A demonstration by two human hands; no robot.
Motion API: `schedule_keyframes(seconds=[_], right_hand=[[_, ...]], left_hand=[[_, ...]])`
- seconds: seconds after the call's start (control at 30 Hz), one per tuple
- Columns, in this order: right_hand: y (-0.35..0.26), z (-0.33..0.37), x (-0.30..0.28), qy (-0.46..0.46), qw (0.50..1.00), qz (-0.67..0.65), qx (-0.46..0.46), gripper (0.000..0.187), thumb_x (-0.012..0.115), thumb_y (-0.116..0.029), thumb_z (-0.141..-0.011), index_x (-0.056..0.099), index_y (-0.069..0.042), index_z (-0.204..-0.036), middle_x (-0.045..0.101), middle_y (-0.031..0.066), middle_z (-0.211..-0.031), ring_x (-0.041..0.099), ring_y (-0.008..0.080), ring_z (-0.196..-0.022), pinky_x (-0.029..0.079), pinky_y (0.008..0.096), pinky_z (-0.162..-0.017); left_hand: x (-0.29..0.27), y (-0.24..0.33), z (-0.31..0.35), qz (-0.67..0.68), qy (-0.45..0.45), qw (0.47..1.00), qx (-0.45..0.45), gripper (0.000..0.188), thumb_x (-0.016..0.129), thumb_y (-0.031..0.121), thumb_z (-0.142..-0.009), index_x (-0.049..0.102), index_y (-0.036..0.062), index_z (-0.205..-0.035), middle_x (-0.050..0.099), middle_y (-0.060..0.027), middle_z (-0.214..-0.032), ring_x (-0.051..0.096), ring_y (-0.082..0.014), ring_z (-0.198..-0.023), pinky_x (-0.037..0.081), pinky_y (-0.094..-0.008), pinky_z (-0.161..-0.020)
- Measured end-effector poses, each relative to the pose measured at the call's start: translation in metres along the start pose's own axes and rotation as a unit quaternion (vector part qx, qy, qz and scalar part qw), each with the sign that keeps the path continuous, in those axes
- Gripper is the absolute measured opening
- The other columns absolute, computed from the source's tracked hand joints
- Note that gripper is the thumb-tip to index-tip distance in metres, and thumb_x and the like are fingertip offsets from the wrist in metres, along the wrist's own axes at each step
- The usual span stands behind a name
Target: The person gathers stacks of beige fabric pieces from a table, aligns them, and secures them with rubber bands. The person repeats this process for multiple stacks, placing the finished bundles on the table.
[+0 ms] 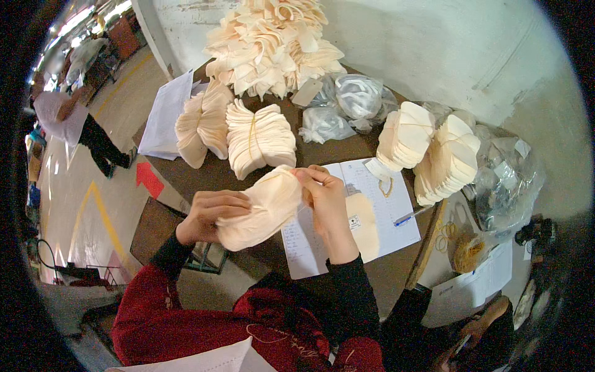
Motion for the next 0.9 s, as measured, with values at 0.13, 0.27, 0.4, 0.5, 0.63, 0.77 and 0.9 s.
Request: schedule_keyframes(seconds=[0.13,0.27,0.4,0.5,0.63,0.77,0.9], right_hand=[[-0.065,0.014,-0.083,0.247,0.869,0.264,-0.338,0.010,0.065,-0.004,-0.090,0.073,0.001,-0.094,0.053,-0.0018,-0.087,0.046,0.0056,-0.066,0.036,0.0207,-0.056],[-0.072,0.068,-0.163,0.256,0.829,0.453,-0.206,0.015,0.069,-0.008,-0.087,0.071,0.006,-0.094,0.058,0.0072,-0.106,0.058,0.0142,-0.083,0.046,0.0256,-0.070],[-0.054,0.131,-0.210,0.258,0.696,0.668,-0.059,0.024,0.071,-0.011,-0.082,0.070,0.006,-0.099,0.057,0.0197,-0.127,0.056,0.0352,-0.116,0.044,0.0391,-0.097],[-0.061,0.156,-0.196,0.239,0.638,0.729,-0.067,0.039,0.074,-0.013,-0.080,0.065,0.005,-0.114,0.051,0.0263,-0.136,0.049,0.0413,-0.125,0.040,0.0430,-0.105],[-0.113,0.162,-0.072,0.006,0.710,0.651,-0.270,0.113,0.089,-0.042,-0.059,0.032,-0.003,-0.149,0.026,0.0238,-0.154,0.029,0.0447,-0.139,0.032,0.0489,-0.112],[-0.112,0.135,-0.041,0.036,0.703,0.652,-0.284,0.096,0.090,-0.034,-0.058,0.046,-0.002,-0.138,0.050,0.0234,-0.137,0.049,0.0389,-0.126,0.037,0.0451,-0.108],[-0.124,0.122,-0.054,0.114,0.851,0.420,-0.295,0.078,0.087,-0.012,-0.062,0.051,-0.003,-0.130,0.060,0.0152,-0.123,0.060,0.0271,-0.111,0.047,0.0391,-0.096]], left_hand=[[-0.020,-0.046,0.060,0.152,0.131,0.964,-0.172,0.048,0.083,0.019,-0.071,0.063,0.0013,-0.111,0.067,-0.0139,-0.114,0.066,-0.0247,-0.104,0.054,-0.0370,-0.087],[-0.012,-0.082,0.088,0.064,0.171,0.950,-0.253,0.073,0.089,0.016,-0.063,0.054,0.0023,-0.125,0.061,-0.0083,-0.121,0.060,-0.0180,-0.109,0.048,-0.0335,-0.095],[0.026,-0.057,0.015,0.309,0.133,0.907,-0.253,0.080,0.092,0.017,-0.058,0.054,0.0025,-0.127,0.060,-0.0059,-0.121,0.057,-0.0146,-0.112,0.044,-0.0303,-0.099],[0.054,-0.028,-0.025,0.301,0.015,0.933,-0.195,0.078,0.092,0.018,-0.061,0.054,0.0026,-0.127,0.061,-0.0066,-0.122,0.058,-0.0143,-0.112,0.045,-0.0306,-0.098],[0.091,0.003,-0.077,0.229,-0.107,0.966,-0.056,0.074,0.088,0.022,-0.061,0.057,0.0044,-0.125,0.065,-0.0126,-0.118,0.065,-0.0224,-0.106,0.050,-0.0335,-0.092],[0.108,0.029,-0.122,0.220,-0.093,0.971,0.018,0.073,0.087,0.022,-0.060,0.058,0.0045,-0.125,0.065,-0.0139,-0.115,0.065,-0.0289,-0.105,0.050,-0.0372,-0.091],[0.095,0.004,-0.133,0.412,0.089,0.907,0.012,0.100,0.089,0.019,-0.067,0.031,0.0026,-0.147,0.042,-0.0144,-0.147,0.044,-0.0255,-0.134,0.036,-0.0383,-0.110]])
Point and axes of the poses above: each hand's wrist, its own z-axis away from the middle knuckle, its own x-axis out of the palm, y = z × x, the point moved 8 cm from there along -z, towards the middle knuckle
